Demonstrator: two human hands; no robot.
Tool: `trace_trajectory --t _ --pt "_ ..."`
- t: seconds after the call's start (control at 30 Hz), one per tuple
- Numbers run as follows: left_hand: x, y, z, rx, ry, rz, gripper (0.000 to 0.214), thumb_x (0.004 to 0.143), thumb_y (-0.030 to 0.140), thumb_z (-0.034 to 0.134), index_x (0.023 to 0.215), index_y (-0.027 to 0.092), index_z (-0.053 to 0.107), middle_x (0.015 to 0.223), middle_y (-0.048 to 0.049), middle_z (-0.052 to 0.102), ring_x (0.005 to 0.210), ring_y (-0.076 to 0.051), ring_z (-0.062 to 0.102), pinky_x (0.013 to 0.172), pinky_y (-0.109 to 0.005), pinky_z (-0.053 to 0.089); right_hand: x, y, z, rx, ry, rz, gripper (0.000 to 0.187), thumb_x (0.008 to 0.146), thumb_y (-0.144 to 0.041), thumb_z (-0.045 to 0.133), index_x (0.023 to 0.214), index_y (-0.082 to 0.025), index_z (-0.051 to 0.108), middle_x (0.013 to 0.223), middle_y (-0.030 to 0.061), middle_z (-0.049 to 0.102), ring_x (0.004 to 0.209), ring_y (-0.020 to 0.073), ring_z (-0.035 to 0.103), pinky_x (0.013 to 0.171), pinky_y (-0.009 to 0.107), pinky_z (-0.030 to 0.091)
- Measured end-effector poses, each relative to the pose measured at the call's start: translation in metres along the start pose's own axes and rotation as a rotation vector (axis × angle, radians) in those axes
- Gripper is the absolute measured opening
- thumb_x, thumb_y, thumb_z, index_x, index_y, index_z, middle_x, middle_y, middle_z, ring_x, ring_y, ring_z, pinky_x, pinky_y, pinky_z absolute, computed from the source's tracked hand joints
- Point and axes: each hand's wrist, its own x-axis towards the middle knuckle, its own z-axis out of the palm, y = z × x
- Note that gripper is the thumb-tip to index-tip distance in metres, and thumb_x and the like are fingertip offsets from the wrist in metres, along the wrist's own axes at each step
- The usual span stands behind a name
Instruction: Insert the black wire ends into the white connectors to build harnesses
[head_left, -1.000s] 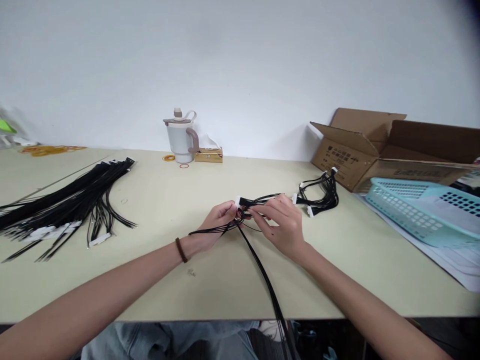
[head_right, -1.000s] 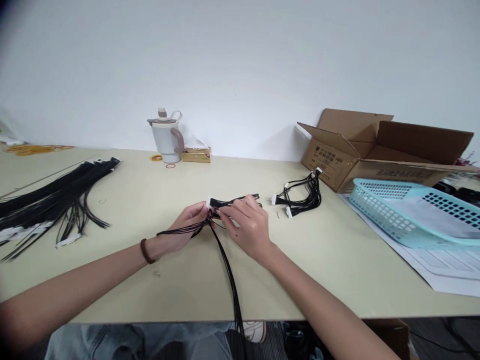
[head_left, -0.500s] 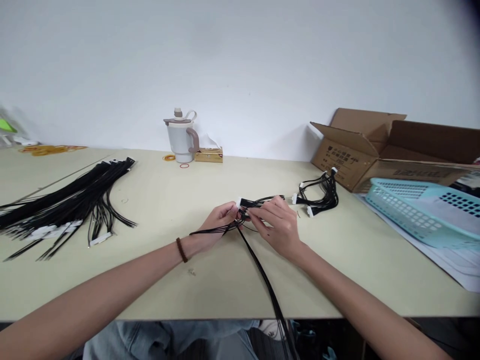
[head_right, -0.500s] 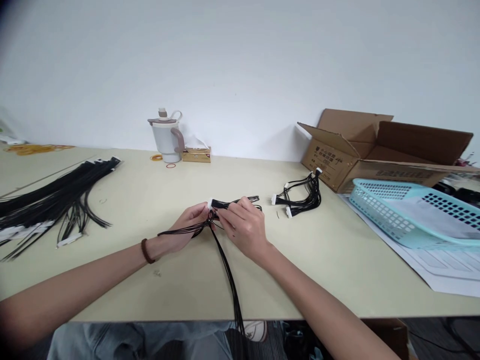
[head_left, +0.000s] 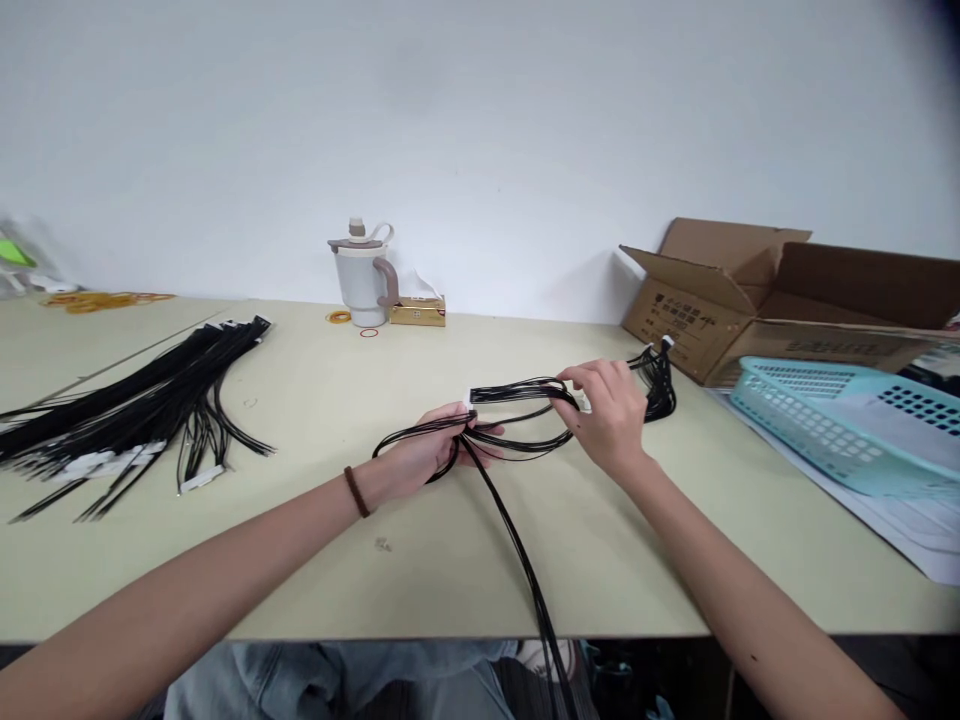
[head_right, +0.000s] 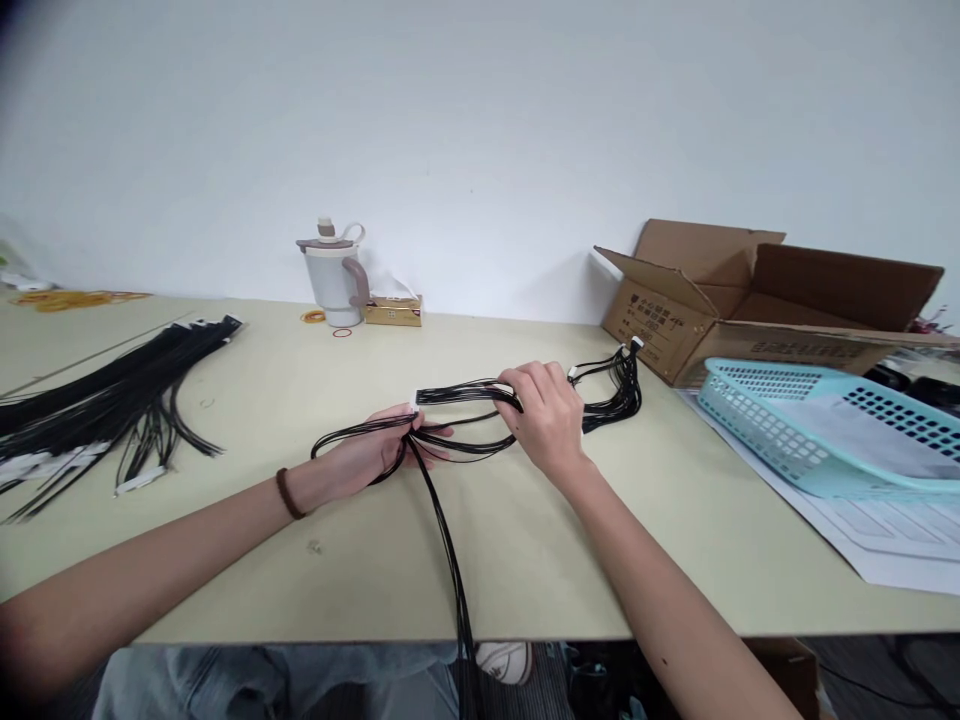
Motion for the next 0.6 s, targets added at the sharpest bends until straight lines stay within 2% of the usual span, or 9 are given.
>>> trace_trajectory --t 0.13,0.23,0.33,0.47,0.6 --pt "0.001 -0.002 -0.001 -0.019 0.035 -0.025 0.016 0.077 0.030 0.060 0.080 0.017 0.050 0.099 -0.0103 0.068 0.071 -0.022 0.067 0.078 -0.038 0.048 -0.002 0.006 -0.001 -0.100 0.024 -0.070 0.008 0.079 -0.022 0.060 0.087 -0.022 0.057 0.072 0.0024 0.058 0.067 0.0163 0.046 0.059 0.029 0.037" --pt "0.004 -0.003 -0.004 -0.084 0.050 -0.043 0.013 0.078 0.027 0.058 0.080 0.018 0.050 0.094 -0.0082 0.068 0.077 -0.020 0.066 0.081 -0.035 0.046 -0.002 -0.003 -0.002 -0.182 0.013 -0.131 0.021 0.081 -0.023 0.058 0.102 -0.024 0.057 0.085 0.0047 0.062 0.078 0.0180 0.050 0.069 0.032 0.038" --pt "0.006 -0.002 -0.004 -0.139 0.080 -0.045 0.008 0.080 0.024 0.055 0.077 0.017 0.052 0.084 -0.0050 0.067 0.076 -0.017 0.063 0.078 -0.031 0.045 -0.002 -0.023 -0.003 -0.154 -0.017 -0.319 0.028 0.083 -0.017 0.056 0.110 -0.024 0.056 0.098 0.0045 0.063 0.090 0.0172 0.050 0.078 0.035 0.038" --pt "0.006 0.002 0.001 -0.197 0.150 -0.058 0.012 0.081 0.016 0.052 0.069 0.015 0.055 0.063 0.0003 0.058 0.060 -0.010 0.053 0.062 -0.024 0.040 -0.001 -0.049 0.001 0.039 -0.129 -0.585 0.016 0.084 -0.011 0.052 0.093 -0.022 0.061 0.098 -0.0003 0.064 0.092 0.0120 0.051 0.081 0.032 0.039" --pt "0.004 0.003 0.004 -0.216 0.162 -0.073 0.012 0.080 0.015 0.053 0.069 0.015 0.057 0.061 0.0013 0.054 0.059 -0.009 0.047 0.060 -0.022 0.037 -0.004 -0.057 0.008 0.091 -0.184 -0.599 0.017 0.086 -0.008 0.046 0.085 -0.020 0.059 0.093 -0.0025 0.063 0.090 0.0098 0.052 0.078 0.030 0.040"
